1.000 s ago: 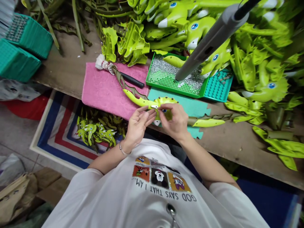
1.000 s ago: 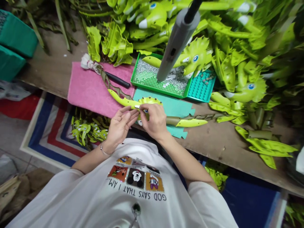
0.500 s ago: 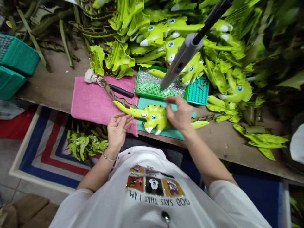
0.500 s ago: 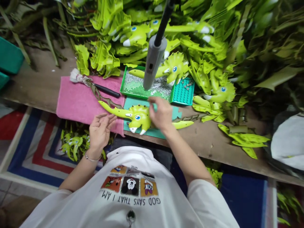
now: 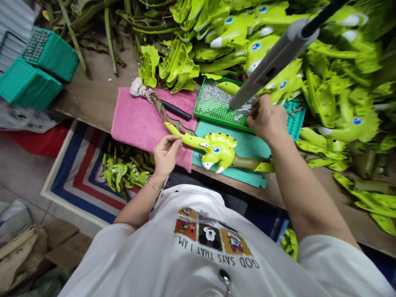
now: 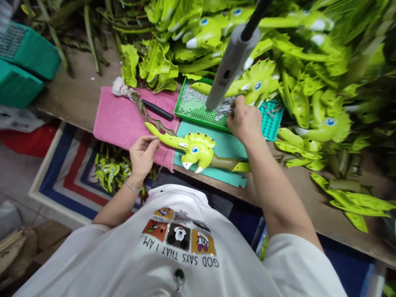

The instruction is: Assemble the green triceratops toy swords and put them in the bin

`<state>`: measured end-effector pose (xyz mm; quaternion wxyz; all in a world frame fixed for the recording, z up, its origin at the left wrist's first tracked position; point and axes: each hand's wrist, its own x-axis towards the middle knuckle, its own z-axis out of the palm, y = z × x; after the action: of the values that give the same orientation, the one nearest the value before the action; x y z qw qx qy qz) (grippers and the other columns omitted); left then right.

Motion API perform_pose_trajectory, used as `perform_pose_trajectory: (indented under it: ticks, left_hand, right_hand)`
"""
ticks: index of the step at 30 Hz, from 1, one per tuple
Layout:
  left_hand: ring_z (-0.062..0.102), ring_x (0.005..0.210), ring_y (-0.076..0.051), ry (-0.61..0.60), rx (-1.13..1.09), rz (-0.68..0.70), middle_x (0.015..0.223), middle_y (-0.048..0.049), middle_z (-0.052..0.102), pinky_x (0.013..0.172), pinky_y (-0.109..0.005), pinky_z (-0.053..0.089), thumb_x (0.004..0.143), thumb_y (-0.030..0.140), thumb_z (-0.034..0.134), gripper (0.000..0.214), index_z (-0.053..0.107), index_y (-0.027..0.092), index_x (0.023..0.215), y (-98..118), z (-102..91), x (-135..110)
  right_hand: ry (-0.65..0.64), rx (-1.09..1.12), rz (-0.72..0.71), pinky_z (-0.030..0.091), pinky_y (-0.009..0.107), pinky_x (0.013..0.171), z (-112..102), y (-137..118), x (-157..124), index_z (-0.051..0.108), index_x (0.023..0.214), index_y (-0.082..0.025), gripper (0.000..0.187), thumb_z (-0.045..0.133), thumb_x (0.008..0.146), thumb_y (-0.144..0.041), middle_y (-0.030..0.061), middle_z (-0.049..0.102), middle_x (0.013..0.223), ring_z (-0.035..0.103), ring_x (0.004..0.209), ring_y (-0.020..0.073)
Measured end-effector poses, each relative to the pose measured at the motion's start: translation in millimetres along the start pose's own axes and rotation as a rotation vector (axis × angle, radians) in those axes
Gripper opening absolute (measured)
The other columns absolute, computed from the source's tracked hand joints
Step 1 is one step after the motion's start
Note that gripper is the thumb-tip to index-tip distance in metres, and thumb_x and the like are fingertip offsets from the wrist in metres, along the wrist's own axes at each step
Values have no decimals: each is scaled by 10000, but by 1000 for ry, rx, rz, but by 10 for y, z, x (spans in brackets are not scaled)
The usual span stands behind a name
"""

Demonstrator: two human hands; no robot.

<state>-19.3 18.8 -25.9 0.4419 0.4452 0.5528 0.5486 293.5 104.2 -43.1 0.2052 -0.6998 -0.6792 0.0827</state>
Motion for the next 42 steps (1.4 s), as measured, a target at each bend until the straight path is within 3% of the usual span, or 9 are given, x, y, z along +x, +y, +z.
perform_pose_trajectory:
  ticks: [6,11,15,22,27,29,33,38,42]
  left_hand:
    - [661,873,-201,-136,459,354,915,-39,778,932,-359,458,911,349,679,244,769,251,1115,-64,39,146]
    - [625,841,-232,-221,628,431,836,-60,770,946,-399,385,956,385,609,282,780,276,1152,-168,46,153]
    - [612,853,-241,-215,652,436,870,-58,784,957,-422,356,957,391,605,276,783,308,1151,-225,47,129]
    - [614,912,-259,-244,580,334,904,-61,786,1075,-489,314,949,458,601,308,780,303,1146,-247,47,122]
    - [637,982,-273,-236,499,260,958,-64,784,1143,-497,279,908,435,670,277,779,286,1114,-230,45,99]
    - [616,1143,-295,-162,439,241,1083,-91,765,1172,-485,274,894,437,687,325,747,256,1158,-220,44,62]
    - [447,1422,-265,156,131,191,1463,-130,538,1180,-410,343,870,475,709,601,504,248,1388,-277,85,5]
    - [672,1091,-190,103,-297,-148,1243,-72,622,1033,-358,488,756,472,807,772,366,285,1361,-409,203,74]
    - [664,1088,-185,96,-316,-173,1225,-65,602,1007,-358,504,771,448,795,733,353,281,1332,-369,231,39]
  right_hand:
    - [139,13,32,490,406,658,-3,-1,-42,535,818,-263,285,635,610,-94,13,596,673,501,590,191]
    - [187,235,80,522,395,664,-177,-67,-189,523,755,-262,277,635,604,-58,2,630,664,590,599,189]
    - [186,399,19,571,374,675,-311,-389,-531,663,818,-221,147,651,710,-123,42,742,769,700,671,208]
    - [-14,633,-277,618,331,688,-204,-980,-1202,690,845,-224,69,701,826,-158,17,774,815,750,751,188]
    - [56,529,-536,568,342,723,-78,-1008,-1293,668,900,-233,203,635,842,-42,2,773,822,726,763,170]
    - [96,454,-583,543,342,716,-41,-983,-1300,663,943,-243,213,664,836,-59,-4,761,812,703,743,167]
    - [165,365,-677,512,341,693,-10,-963,-1287,646,995,-246,241,721,819,-99,-4,727,769,668,709,163]
    - [178,255,-858,517,329,700,-47,-980,-1247,632,1009,-253,217,681,863,-100,-30,763,799,676,683,129]
    - [48,277,-895,544,350,743,-79,-901,-1279,638,1120,-280,297,652,866,-128,-27,786,846,727,776,149]
